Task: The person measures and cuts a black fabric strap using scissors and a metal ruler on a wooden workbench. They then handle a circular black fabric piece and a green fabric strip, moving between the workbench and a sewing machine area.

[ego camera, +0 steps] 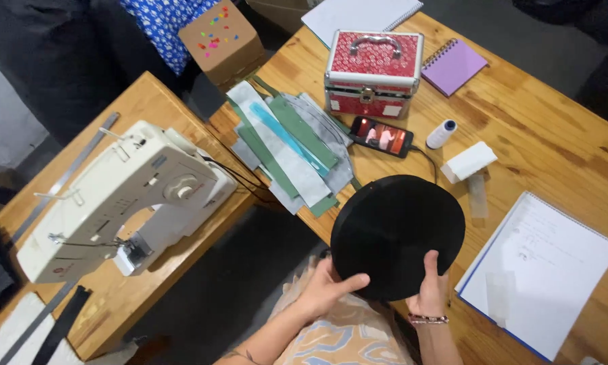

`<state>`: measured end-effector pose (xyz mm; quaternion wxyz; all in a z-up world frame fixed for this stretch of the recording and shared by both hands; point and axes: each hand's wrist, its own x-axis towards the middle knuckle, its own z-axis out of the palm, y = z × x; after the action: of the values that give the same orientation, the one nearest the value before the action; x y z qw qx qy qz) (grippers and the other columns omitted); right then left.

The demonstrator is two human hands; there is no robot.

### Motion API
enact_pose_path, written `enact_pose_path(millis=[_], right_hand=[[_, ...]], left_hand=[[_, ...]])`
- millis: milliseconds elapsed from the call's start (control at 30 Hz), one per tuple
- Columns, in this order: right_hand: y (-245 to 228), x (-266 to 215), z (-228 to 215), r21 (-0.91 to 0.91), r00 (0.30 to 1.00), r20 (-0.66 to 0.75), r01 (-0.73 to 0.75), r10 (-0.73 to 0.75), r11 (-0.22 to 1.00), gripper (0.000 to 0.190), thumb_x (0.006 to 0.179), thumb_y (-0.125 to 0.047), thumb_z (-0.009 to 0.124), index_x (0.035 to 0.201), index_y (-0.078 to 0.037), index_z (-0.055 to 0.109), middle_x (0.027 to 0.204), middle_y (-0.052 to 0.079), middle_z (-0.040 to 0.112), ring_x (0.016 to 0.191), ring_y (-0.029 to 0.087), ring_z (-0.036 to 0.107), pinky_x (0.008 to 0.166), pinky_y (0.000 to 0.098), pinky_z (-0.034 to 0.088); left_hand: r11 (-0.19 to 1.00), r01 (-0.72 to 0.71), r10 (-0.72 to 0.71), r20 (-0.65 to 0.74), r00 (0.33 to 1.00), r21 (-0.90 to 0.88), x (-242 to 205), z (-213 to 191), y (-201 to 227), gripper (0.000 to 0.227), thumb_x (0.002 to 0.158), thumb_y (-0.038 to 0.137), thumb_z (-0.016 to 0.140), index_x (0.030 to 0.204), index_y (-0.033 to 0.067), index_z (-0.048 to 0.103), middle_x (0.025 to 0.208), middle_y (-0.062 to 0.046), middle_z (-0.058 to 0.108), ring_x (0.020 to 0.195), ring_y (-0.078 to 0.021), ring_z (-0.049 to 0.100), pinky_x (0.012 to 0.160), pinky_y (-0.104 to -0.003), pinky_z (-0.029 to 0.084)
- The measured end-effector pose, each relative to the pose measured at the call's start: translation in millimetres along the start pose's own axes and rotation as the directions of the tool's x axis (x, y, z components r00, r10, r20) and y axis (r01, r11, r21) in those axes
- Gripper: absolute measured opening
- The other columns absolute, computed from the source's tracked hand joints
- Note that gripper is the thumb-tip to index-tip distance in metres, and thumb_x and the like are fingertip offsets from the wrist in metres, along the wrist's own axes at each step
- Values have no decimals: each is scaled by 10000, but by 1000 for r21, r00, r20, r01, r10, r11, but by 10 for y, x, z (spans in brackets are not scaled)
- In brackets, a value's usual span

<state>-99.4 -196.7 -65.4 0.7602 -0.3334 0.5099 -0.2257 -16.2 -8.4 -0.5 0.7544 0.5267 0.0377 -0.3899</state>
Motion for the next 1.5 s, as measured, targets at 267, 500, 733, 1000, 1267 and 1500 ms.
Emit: enact_pose_path(millis=[267, 500, 733, 1000, 1267, 1500], right_hand=[[110, -64, 126, -190, 995, 42, 101, -95, 977, 610, 785, -123, 762, 1369, -46, 601, 1308, 159, 676, 1101, 263, 677, 923, 432, 585], [113, -455, 778, -496, 822, 557, 441, -115, 748, 693, 609, -203, 908, 1247, -39, 692, 1189, 120, 765, 1077, 219, 726, 965, 355, 594], [767, -1211, 1408, -487, 573, 819, 652, 42, 581, 819, 635, -366, 912, 1347, -113, 596, 1233, 52, 720, 1129, 144, 670, 1011, 294, 507], [2200, -3027, 2171, -633, 533, 722, 251, 441, 733, 759, 649, -168, 869, 1351, -44, 604, 1224, 112, 723, 1102, 203, 677, 995, 333, 547], [3762, -4813, 2517, -583, 304, 808, 283, 505, 762, 670, 720, -122, 835, 1350, -49, 619, 1304, 110, 714, 1185, 190, 667, 1081, 324, 518], [4811, -5021, 2539, -780, 60, 613, 205, 787, 592, 734, 714, 15, 886, 1380, -111, 603, 1272, 89, 700, 1105, 211, 657, 938, 467, 593]], left_hand=[[987, 23, -109, -554, 825, -161, -101, -70, 286, 892, 747, 283, 782, 1566, 166, 450, 1554, -25, 557, 1373, -185, 562, 1137, -339, 450], [981, -183, 169, -721, 672, 59, -557, -800, 309, 394, 699, 176, 888, 1039, 16, 769, 941, -71, 754, 876, -169, 658, 770, -329, 549], [927, -371, 113, -891, 439, -65, -1425, -1714, 218, 297, 703, 51, 887, 948, -62, 763, 877, -130, 748, 821, -205, 659, 711, -347, 553], [785, -554, -238, -961, 142, -276, -3169, -2536, 750, 477, 761, 164, 788, 1196, -5, 693, 1141, -114, 717, 1042, -237, 655, 895, -377, 544], [475, -867, -430, -900, -76, -153, -4598, -3663, 667, 739, 693, 293, 746, 1379, 46, 627, 1329, -118, 695, 1184, -286, 672, 1013, -414, 571], [346, -938, -398, -903, -163, 17, -5127, -4565, 503, 375, 828, 243, 873, 1078, 32, 689, 961, -180, 777, 810, -265, 772, 668, -390, 637]])
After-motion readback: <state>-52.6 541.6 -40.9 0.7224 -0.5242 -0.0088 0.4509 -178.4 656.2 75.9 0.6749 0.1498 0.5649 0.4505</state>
